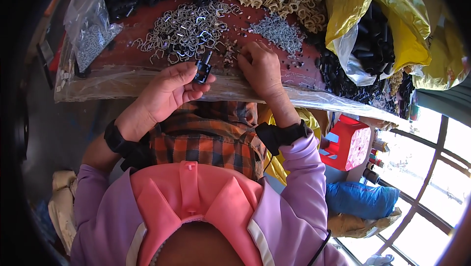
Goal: Assembling small metal and plastic components into completed parts at a workbench.
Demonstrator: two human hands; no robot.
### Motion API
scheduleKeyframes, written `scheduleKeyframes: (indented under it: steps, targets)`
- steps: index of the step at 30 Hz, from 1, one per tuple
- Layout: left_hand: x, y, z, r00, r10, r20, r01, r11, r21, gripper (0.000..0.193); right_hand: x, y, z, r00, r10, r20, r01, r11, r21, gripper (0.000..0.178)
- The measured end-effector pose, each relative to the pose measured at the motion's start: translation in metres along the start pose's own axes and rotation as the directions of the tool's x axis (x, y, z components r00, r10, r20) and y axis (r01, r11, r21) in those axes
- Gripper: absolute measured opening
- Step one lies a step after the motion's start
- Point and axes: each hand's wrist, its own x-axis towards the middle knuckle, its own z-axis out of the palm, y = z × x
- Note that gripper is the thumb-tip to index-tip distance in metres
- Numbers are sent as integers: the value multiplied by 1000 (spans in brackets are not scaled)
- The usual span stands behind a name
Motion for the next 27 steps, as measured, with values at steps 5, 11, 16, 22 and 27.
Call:
scheduleKeyframes:
  steps: [5, 11, 16, 22, 27]
  targets:
    - [-2, -2, 0, 1000, 15, -11, -15, 1000, 12, 16, -3, -2, 3, 995, -78, -57, 72, 993, -95, 17]
    - [-1, -2, -1, 1000, 18, -18, -18, 1000, 15, 16, -4, -4, 6, 994, -111, -5, 108, 975, -196, 20]
    - [-1, -1, 2, 1000, 12, -29, -11, 1000, 29, 16, -3, -6, 5, 988, -146, -48, 133, 971, -201, 18]
    - [1, -1, 10, 998, 51, -23, -51, 999, -12, 20, -11, -16, 8, 992, 108, -57, -75, 906, 417, 10]
    - [3, -9, 8, 983, 185, -3, -185, 981, -64, 22, -20, -52, 2, 973, 212, 96, -218, 688, 692, 8]
